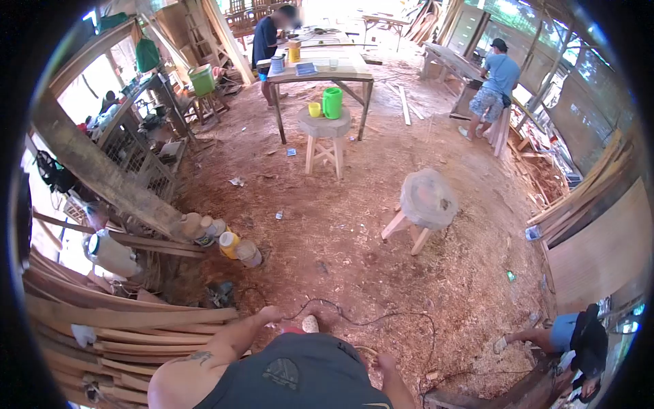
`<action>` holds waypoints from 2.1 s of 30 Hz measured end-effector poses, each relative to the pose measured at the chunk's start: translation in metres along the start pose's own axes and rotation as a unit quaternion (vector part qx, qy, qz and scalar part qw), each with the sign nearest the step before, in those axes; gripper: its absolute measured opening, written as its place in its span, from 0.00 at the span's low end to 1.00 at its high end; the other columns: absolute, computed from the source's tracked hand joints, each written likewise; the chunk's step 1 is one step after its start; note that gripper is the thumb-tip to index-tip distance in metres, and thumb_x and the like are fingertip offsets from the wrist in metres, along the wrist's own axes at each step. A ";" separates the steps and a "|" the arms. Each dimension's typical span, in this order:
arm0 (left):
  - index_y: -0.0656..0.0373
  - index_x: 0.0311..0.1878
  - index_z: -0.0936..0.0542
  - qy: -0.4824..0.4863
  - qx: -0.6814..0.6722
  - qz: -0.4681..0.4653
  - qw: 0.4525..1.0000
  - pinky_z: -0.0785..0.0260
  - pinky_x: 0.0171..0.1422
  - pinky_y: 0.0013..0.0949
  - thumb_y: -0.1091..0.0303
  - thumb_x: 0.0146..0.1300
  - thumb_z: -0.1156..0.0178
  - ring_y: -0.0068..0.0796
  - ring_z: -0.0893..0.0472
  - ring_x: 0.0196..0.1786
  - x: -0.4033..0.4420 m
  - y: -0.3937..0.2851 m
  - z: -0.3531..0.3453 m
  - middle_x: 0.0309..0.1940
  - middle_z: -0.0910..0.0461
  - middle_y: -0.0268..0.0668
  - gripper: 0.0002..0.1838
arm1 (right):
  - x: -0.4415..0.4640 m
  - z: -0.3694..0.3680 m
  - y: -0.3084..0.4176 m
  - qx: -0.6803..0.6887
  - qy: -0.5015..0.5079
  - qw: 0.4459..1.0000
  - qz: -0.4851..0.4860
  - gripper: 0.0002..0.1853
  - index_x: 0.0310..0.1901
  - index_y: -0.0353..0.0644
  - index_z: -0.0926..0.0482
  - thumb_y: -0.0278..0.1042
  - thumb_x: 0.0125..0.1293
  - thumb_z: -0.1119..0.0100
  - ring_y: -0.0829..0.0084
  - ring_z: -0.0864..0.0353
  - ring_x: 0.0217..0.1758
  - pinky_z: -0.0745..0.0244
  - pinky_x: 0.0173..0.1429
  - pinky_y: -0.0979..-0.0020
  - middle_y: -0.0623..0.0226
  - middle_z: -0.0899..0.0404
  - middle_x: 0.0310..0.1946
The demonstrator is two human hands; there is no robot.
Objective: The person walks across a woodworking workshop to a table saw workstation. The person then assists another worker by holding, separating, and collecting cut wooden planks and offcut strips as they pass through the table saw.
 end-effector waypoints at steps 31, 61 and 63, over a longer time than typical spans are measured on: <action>0.56 0.52 0.19 -0.157 -0.337 0.198 0.907 0.24 0.53 0.41 0.43 0.61 0.45 0.41 0.16 0.48 0.183 0.079 0.281 0.42 0.15 0.45 0.28 | 0.194 -0.055 0.511 -0.313 0.027 0.942 0.118 0.11 0.36 0.34 0.19 0.33 0.59 0.46 0.63 0.18 0.23 0.22 0.27 0.63 0.55 0.18 0.29; 0.53 0.48 0.17 -0.163 -0.279 0.119 0.939 0.22 0.48 0.38 0.51 0.60 0.43 0.34 0.15 0.42 0.476 0.145 0.712 0.38 0.15 0.45 0.20 | 0.284 -0.162 0.835 -0.137 0.004 0.988 0.064 0.14 0.44 0.43 0.16 0.38 0.63 0.48 0.62 0.19 0.29 0.22 0.26 0.60 0.57 0.20 0.32; 0.54 0.49 0.17 -0.208 -0.388 0.142 0.887 0.22 0.46 0.36 0.52 0.60 0.42 0.33 0.15 0.40 0.442 0.107 0.797 0.37 0.15 0.44 0.20 | 0.320 -0.182 0.873 -0.262 -0.045 0.945 0.190 0.12 0.42 0.42 0.17 0.36 0.62 0.47 0.62 0.18 0.28 0.22 0.28 0.58 0.56 0.19 0.31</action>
Point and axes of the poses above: each hand's wrist, its own x-axis towards the middle knuckle, its own z-axis out of the back of the hand, y = z × x, the point moved 8 cm from there along x, towards the middle knuckle
